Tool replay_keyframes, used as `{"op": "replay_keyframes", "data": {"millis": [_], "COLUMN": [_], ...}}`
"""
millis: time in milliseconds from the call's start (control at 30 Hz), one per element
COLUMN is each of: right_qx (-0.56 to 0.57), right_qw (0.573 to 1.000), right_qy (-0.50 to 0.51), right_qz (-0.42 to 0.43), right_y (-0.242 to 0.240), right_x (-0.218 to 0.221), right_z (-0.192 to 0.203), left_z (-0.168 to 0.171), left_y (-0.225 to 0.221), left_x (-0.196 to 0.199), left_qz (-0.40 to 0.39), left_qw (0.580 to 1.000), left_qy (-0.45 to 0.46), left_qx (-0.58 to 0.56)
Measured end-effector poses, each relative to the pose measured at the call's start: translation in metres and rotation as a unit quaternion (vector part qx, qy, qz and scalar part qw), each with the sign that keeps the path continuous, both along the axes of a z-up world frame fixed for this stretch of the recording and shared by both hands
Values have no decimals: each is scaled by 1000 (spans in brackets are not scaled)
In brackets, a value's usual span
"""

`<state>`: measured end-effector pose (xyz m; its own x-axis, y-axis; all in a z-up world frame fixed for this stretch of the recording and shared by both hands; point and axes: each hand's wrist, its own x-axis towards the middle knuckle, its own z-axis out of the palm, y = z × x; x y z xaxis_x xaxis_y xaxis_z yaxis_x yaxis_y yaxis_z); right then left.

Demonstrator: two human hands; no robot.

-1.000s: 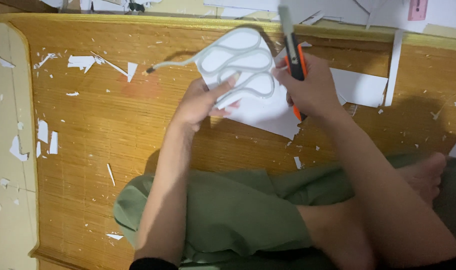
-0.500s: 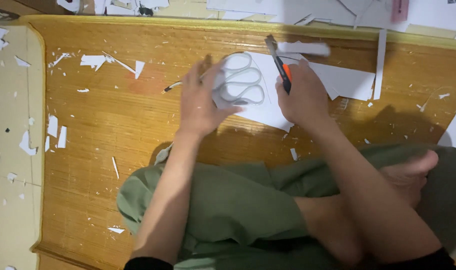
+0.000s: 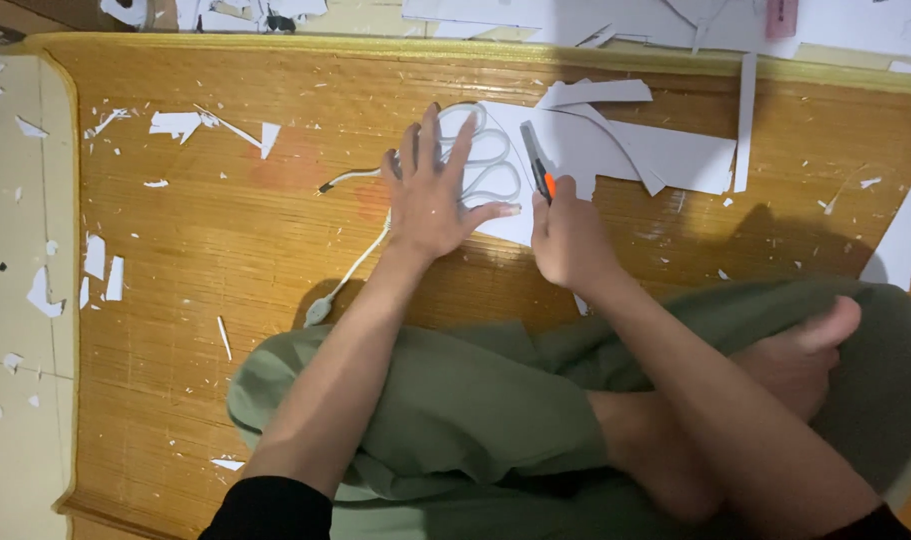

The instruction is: The person is using a utility knife to carefully trim away excess white foam material from around a flexible LED strip that has been glued into a specific pattern on a backing.

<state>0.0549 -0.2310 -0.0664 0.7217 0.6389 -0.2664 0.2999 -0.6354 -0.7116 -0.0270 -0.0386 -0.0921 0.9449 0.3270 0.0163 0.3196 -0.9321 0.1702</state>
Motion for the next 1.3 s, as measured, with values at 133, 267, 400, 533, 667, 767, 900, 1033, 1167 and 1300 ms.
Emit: {"op": "replay_keyframes", "data": {"millis": [133,267,400,533,667,767,900,1033,1167,1300], "right_qx": [-30,-68,-72,-78,-68,-60,-74,-101,-94,-158], "right_qw": [998,996,996,996,996,997,995,991,991,981], "right_qy": [-10,-16,-7,16,10,-10,-12,5,-5,46], "right_qz": [46,54,46,50,53,57,61,93,95,108], "right_y": [5,7,10,13,11,10,12,12,10,12], "right_x": [1,-1,-2,-1,0,0,2,7,12,14], "right_z": [4,-1,3,10,13,11,19,23,23,44], "left_z": [-7,-13,-24,-28,-29,-30,-15,-5,3,3], "left_y": [0,0,1,0,1,2,0,-2,-2,-2], "left_x": [-1,-1,-4,-4,-5,-4,-3,0,0,0], "left_qz": [-7,-24,-45,-39,-53,-60,-57,-46,-53,-60], "left_qw": [1000,998,997,997,993,989,987,992,989,987], "left_qy": [3,-33,-15,-50,-105,-133,-140,-108,-130,-141], "left_qx": [6,44,53,39,12,-12,-51,-47,-55,-50]}}
